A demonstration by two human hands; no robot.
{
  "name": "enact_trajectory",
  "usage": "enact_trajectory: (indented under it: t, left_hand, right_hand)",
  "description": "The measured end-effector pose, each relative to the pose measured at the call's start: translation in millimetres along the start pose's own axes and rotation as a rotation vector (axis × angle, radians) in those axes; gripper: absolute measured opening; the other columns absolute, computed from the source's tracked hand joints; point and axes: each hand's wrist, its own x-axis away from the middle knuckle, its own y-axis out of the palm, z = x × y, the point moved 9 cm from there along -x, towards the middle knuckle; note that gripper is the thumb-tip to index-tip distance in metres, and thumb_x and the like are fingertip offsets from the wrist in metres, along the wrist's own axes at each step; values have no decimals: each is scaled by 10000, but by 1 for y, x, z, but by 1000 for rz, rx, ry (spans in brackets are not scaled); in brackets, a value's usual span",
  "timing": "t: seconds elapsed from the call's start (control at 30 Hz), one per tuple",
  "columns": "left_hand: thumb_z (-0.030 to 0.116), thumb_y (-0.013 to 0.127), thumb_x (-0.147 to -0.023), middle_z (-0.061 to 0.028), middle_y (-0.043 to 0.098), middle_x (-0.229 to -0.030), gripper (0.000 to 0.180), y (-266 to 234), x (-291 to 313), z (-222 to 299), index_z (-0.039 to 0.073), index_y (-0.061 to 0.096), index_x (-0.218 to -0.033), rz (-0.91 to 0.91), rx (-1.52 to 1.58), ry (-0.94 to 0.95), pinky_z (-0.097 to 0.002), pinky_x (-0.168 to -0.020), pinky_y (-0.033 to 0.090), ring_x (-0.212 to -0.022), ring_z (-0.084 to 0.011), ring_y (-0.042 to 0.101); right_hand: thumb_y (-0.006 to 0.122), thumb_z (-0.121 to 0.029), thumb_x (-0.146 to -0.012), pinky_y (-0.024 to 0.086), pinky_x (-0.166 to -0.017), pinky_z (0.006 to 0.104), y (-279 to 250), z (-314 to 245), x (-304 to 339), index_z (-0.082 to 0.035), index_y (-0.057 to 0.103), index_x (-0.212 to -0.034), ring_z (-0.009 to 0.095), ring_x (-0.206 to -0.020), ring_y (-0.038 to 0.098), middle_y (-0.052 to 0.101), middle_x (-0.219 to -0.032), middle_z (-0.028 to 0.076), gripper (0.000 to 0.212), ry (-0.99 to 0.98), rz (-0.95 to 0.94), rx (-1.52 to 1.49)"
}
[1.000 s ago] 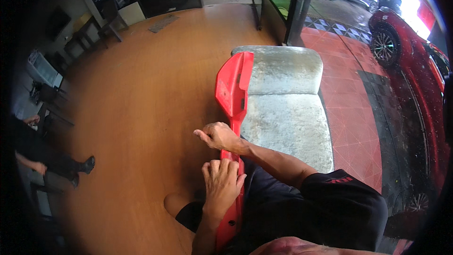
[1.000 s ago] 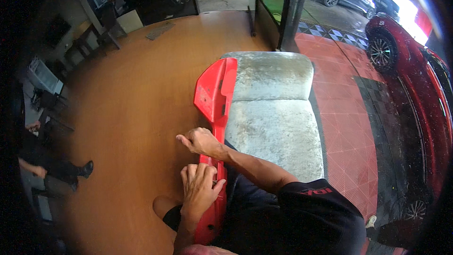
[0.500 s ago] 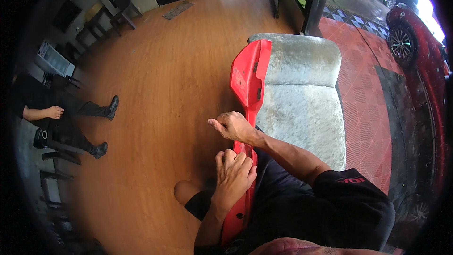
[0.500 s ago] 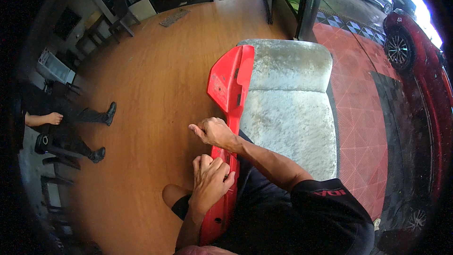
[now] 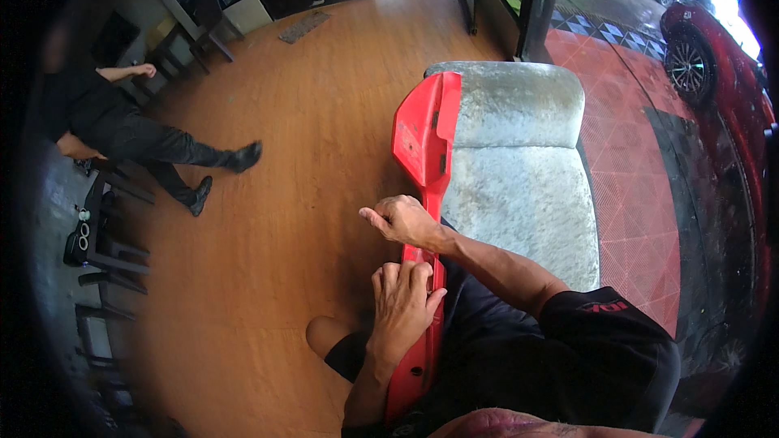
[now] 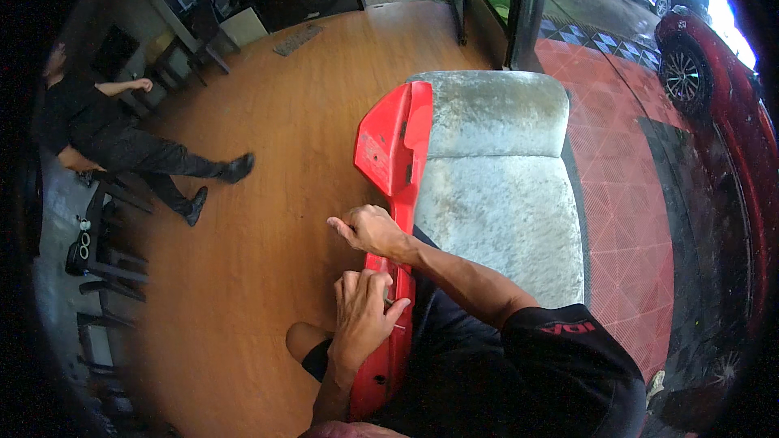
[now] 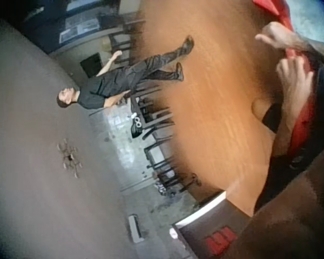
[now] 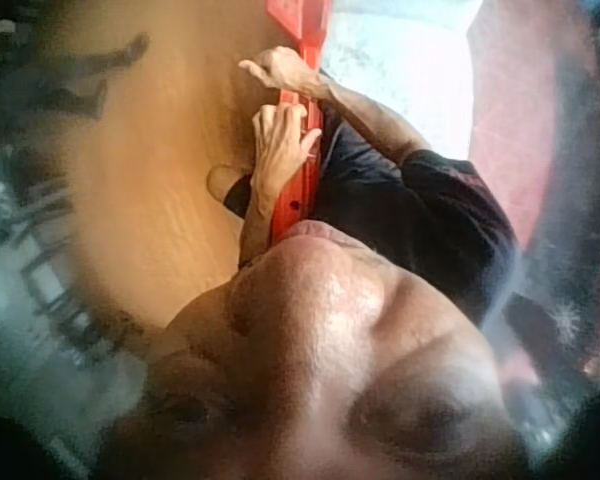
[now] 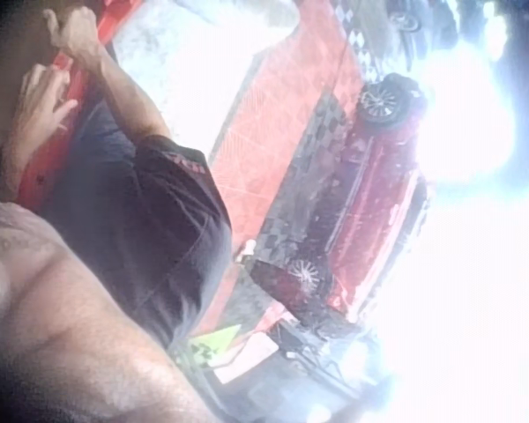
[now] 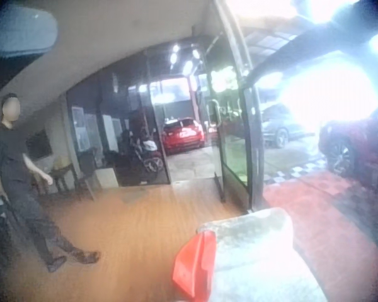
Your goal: The person sits on the floor and applies clear adhesive tape to the edges of a red plastic car part. They smooth the tape down with their fingers and peel off excess pieces to ensure a clean finish.
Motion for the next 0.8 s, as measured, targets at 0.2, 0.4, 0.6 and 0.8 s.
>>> enact_trajectory:
  t: [0.2,0.4,0.6,0.8]
  left_hand:
    - [279,845,-812,-67,612,-1034,314,-2,14,11,88,728,-1033,-109,-132,79,-509,-998,404,-1051,-301,542]
    - [262,855,-791,-46,615,-930,260,-2,9,11,105,693,-921,-98,-110,91,-495,-975,396,-997,-286,543]
    - [266,836,-812,-55,605,-850,248,8,3,4,104,648,-818,-130,-73,76,-479,-922,387,-905,-290,519]
    - [267,794,-857,-77,600,-823,244,11,2,10,90,645,-780,-92,-70,96,-480,-918,383,-892,-298,512]
  right_hand:
    - [606,-404,-1046,523,-652,564,-3,-6,-1,5,673,-664,482,-692,649,660,-709,252,563,23,7,32]
    - [601,-405,-1046,518,-642,569,-2,-3,0,9,673,-664,483,-687,647,655,-711,260,568,47,-22,26]
    - [598,-401,-1048,507,-639,578,1,-1,2,22,661,-660,493,-686,642,647,-707,270,577,53,-19,17]
    - [598,-405,-1050,508,-628,577,-2,-1,4,24,652,-645,505,-669,633,640,-699,273,592,58,-13,-8]
